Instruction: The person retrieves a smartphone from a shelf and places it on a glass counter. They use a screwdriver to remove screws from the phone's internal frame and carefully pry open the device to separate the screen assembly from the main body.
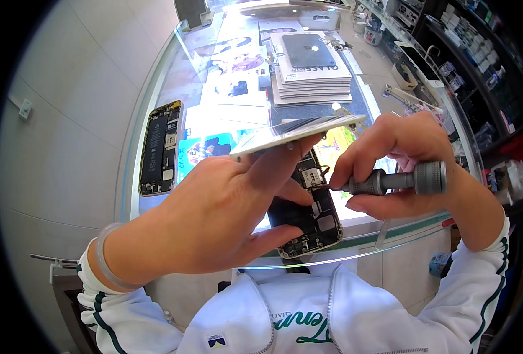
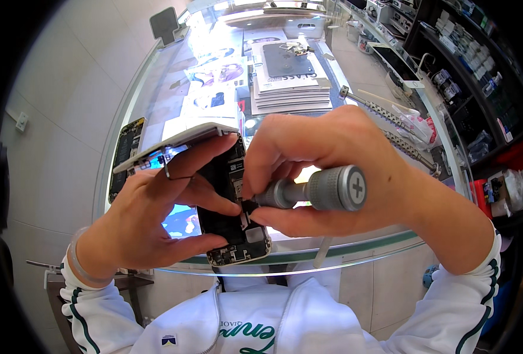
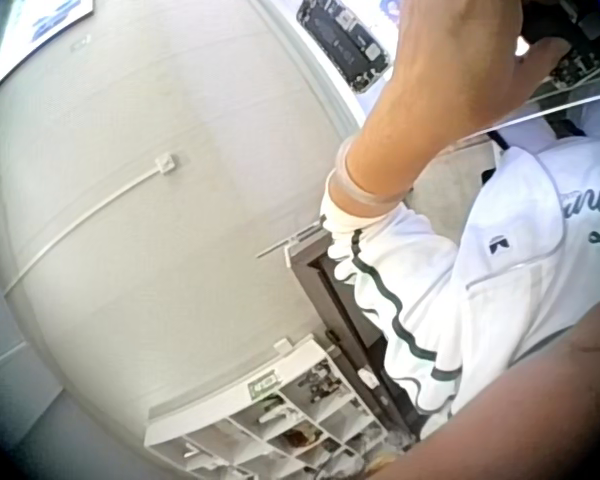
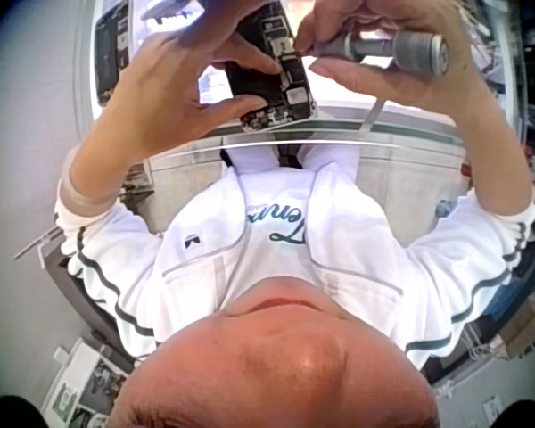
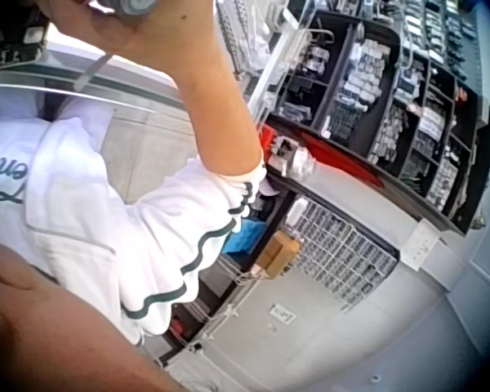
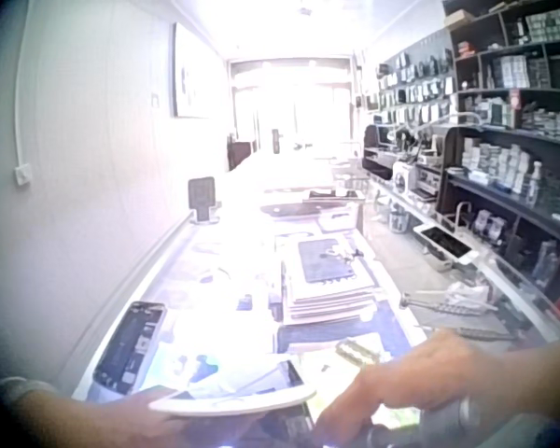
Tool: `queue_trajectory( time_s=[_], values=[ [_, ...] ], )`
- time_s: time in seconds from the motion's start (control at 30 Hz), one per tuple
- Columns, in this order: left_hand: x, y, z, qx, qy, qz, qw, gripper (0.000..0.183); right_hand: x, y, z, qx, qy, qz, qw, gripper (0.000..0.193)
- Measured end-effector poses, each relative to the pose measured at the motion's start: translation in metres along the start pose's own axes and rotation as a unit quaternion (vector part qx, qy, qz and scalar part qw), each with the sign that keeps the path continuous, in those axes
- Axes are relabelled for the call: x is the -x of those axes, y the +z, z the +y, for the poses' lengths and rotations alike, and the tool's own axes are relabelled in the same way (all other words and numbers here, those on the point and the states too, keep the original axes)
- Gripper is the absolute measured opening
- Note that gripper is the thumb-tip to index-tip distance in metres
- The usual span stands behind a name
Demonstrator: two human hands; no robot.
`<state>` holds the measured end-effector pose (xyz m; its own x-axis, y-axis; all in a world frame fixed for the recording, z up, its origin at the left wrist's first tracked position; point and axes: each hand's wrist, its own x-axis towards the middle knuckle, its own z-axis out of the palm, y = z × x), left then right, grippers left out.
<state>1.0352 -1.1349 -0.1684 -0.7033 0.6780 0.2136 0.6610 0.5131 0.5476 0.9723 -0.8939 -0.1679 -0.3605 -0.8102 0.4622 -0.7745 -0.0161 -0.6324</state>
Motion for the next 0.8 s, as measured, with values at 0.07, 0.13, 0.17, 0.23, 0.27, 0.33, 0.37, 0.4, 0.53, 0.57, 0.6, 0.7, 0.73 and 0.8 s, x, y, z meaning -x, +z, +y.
queue_trajectory(
  time_s=[0.07, 0.13, 0.17, 0.23, 0.27, 0.33, 0.37, 0.4, 0.53, 0.57, 0.6, 0.7, 0.73, 0.8],
  values=[
    [-0.0009, -0.0012, 0.0016, -0.006, -0.003, -0.002, 1.0, 0.067, 0.0003, 0.0013, -0.0002, 0.011, 0.005, 0.004, 1.0, 0.031],
    [-0.0005, -0.0005, 0.0007, -0.004, -0.004, 0.0, 1.0, 0.062, 0.0011, 0.002, -0.0007, 0.016, 0.01, 0.006, 1.0, 0.029],
    [-0.0005, -0.0004, 0.0004, -0.003, -0.004, 0.0, 1.0, 0.061, 0.0017, 0.002, -0.001, 0.015, 0.012, 0.006, 1.0, 0.028],
    [-0.0005, -0.0009, 0.0003, -0.004, -0.006, -0.003, 1.0, 0.06, 0.0019, 0.0022, -0.0006, 0.012, 0.008, 0.005, 1.0, 0.027],
    [-0.0008, -0.0012, 0.001, -0.004, -0.011, -0.004, 1.0, 0.06, 0.0013, 0.0027, 0.0004, 0.01, 0.002, 0.005, 1.0, 0.026],
    [-0.0013, -0.0017, 0.0025, -0.002, -0.02, -0.004, 1.0, 0.06, 0.0009, 0.0032, 0.0012, 0.008, -0.006, 0.005, 1.0, 0.025],
    [-0.0014, -0.0016, 0.0025, -0.001, -0.021, -0.003, 1.0, 0.059, 0.001, 0.0033, 0.0013, 0.009, -0.008, 0.005, 1.0, 0.025],
    [-0.0014, -0.0015, 0.0026, -0.001, -0.022, -0.003, 1.0, 0.059, 0.0011, 0.0034, 0.0014, 0.009, -0.01, 0.005, 1.0, 0.025],
    [-0.001, -0.0011, 0.0017, -0.006, -0.012, 0.001, 1.0, 0.058, 0.0014, 0.0025, 0.0014, 0.028, -0.015, -0.006, 0.999, 0.025],
    [-0.0011, -0.001, 0.0018, -0.006, -0.009, 0.002, 1.0, 0.058, 0.0015, 0.0026, 0.0014, 0.028, -0.018, -0.005, 0.999, 0.025],
    [-0.0011, -0.0009, 0.0018, -0.007, -0.006, 0.003, 1.0, 0.058, 0.0016, 0.0026, 0.0012, 0.028, -0.02, -0.004, 0.999, 0.025],
    [-0.001, -0.0009, 0.0006, -0.004, -0.002, 0.003, 1.0, 0.058, 0.0014, 0.0025, -0.0001, 0.036, -0.011, -0.008, 0.999, 0.025],
    [-0.0012, -0.0016, 0.0014, -0.002, -0.007, -0.001, 1.0, 0.058, 0.0014, 0.0025, -0.0005, 0.04, -0.01, -0.009, 0.999, 0.025],
    [-0.0015, -0.0022, 0.0028, 0.002, -0.015, -0.005, 1.0, 0.059, 0.0018, 0.0022, -0.0012, 0.046, -0.009, -0.011, 0.999, 0.025]
  ],
)
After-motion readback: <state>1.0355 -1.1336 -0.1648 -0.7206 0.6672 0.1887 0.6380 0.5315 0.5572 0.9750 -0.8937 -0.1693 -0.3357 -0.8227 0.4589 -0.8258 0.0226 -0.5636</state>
